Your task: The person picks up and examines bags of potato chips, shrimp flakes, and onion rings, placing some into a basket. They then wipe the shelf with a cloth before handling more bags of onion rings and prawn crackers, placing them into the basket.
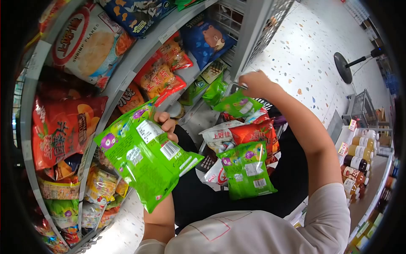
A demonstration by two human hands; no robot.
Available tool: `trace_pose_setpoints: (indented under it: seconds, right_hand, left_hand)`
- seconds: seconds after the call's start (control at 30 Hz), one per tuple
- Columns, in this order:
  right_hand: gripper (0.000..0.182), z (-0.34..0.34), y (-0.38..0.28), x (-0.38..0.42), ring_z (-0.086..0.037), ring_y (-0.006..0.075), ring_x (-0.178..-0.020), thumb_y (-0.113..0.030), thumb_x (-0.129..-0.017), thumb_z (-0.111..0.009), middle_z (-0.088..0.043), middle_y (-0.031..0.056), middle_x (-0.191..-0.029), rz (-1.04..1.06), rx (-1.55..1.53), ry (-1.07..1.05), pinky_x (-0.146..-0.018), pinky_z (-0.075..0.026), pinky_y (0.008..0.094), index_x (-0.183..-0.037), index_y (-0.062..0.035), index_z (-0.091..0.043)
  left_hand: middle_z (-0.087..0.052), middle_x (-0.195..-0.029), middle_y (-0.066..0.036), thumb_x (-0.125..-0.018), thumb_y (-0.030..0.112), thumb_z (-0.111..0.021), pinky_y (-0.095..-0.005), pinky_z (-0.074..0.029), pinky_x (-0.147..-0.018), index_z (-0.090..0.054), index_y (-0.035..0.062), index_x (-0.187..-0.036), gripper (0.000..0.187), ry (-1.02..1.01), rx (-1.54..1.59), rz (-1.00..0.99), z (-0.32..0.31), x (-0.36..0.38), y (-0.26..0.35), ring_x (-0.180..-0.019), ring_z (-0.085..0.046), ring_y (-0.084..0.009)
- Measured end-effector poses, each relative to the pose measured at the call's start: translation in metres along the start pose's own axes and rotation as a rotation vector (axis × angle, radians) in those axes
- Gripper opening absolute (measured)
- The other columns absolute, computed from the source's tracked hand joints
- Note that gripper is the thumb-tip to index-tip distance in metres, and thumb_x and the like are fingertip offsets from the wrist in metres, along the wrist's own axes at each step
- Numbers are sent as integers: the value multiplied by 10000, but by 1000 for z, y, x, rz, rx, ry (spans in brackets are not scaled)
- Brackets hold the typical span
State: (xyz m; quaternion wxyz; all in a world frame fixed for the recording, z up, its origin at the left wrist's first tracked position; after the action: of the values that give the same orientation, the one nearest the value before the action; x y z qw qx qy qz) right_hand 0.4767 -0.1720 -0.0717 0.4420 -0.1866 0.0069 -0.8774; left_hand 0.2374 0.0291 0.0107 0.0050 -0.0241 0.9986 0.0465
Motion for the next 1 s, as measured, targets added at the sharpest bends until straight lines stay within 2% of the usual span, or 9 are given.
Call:
trace_pose_setpoints:
  seconds: [0.07,0.13,0.3,0.43,0.5,0.63,0.8,0.93,1.0]
  right_hand:
    - [283,-14,-38,-43,-612,283,-1016,-223,-751,-636,-668,93,-985,214,52,28,-898,-443,467,-1011,-119,-675]
    - [299,-59,-71,-87,-585,282,-1101,-219,-756,-635,-635,115,-1120,414,-42,-207,-921,-440,475,-1039,-138,-687]
    - [427,-152,-98,-153,-613,314,-1073,-204,-758,-632,-542,153,-1310,360,260,-569,-848,-502,434,-1146,-26,-642]
    - [432,-187,-87,-162,-625,345,-1029,-136,-741,-610,-561,190,-1268,408,230,-568,-806,-512,433,-1128,55,-625]
    - [304,-201,-77,-169,-636,342,-968,-100,-714,-578,-657,176,-1062,330,50,-589,-766,-523,454,-971,7,-702]
    - [306,-188,-66,-162,-625,367,-982,-69,-726,-583,-609,251,-1113,467,114,-634,-784,-498,425,-986,79,-651]
    - [210,-91,-69,-119,-662,322,-830,-92,-765,-653,-668,202,-926,556,-473,-38,-693,-518,372,-920,50,-665]
    - [179,-4,-86,-60,-675,229,-700,-102,-697,-750,-683,122,-736,260,-712,132,-669,-525,309,-845,-8,-714]
    - [187,27,-95,-28,-658,187,-715,-64,-725,-730,-682,110,-780,233,-695,180,-668,-514,293,-894,7,-693]
  left_hand:
    - [-433,-1100,-81,-942,236,-505,-370,-497,-852,-439,-19,-1151,336,-2,24,2,0,-6,2,-981,-481,-175]
    - [-425,-1073,-70,-949,239,-483,-384,-495,-833,-427,15,-1125,290,0,56,11,9,-8,6,-973,-478,-169]
    - [-418,-1039,-71,-956,266,-475,-403,-511,-776,-373,57,-988,235,-66,28,51,21,-14,24,-961,-483,-184]
    - [-412,-1039,-68,-974,289,-446,-422,-490,-758,-363,82,-936,227,-115,-49,56,21,-13,32,-945,-479,-200]
    - [-409,-1034,-70,-974,280,-445,-417,-480,-762,-366,75,-946,222,-135,-31,76,21,-13,34,-948,-476,-203]
    - [-411,-1095,-74,-976,225,-437,-396,-483,-808,-388,48,-1055,201,-159,5,31,19,-10,35,-988,-471,-187]
    - [-421,-1110,-67,-931,182,-481,-348,-480,-846,-456,0,-1164,297,-71,168,-56,12,-1,32,-1004,-469,-141]
    - [-474,-1037,-40,-865,169,-551,-360,-491,-850,-474,45,-1089,267,-7,443,-58,6,5,25,-969,-529,-134]
    - [-482,-1029,-42,-826,160,-595,-345,-493,-877,-472,62,-1079,298,-69,464,-12,7,6,25,-963,-540,-130]
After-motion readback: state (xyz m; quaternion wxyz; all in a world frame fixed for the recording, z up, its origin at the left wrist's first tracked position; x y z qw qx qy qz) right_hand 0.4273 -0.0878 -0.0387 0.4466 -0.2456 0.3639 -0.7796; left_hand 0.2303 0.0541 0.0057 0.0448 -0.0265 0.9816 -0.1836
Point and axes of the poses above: each hand's wrist, its own x-axis away from the middle knuckle, its own z-axis out of the back of the hand, y = z × x, the point moved 5 cm from there along -x, towards the middle knuckle
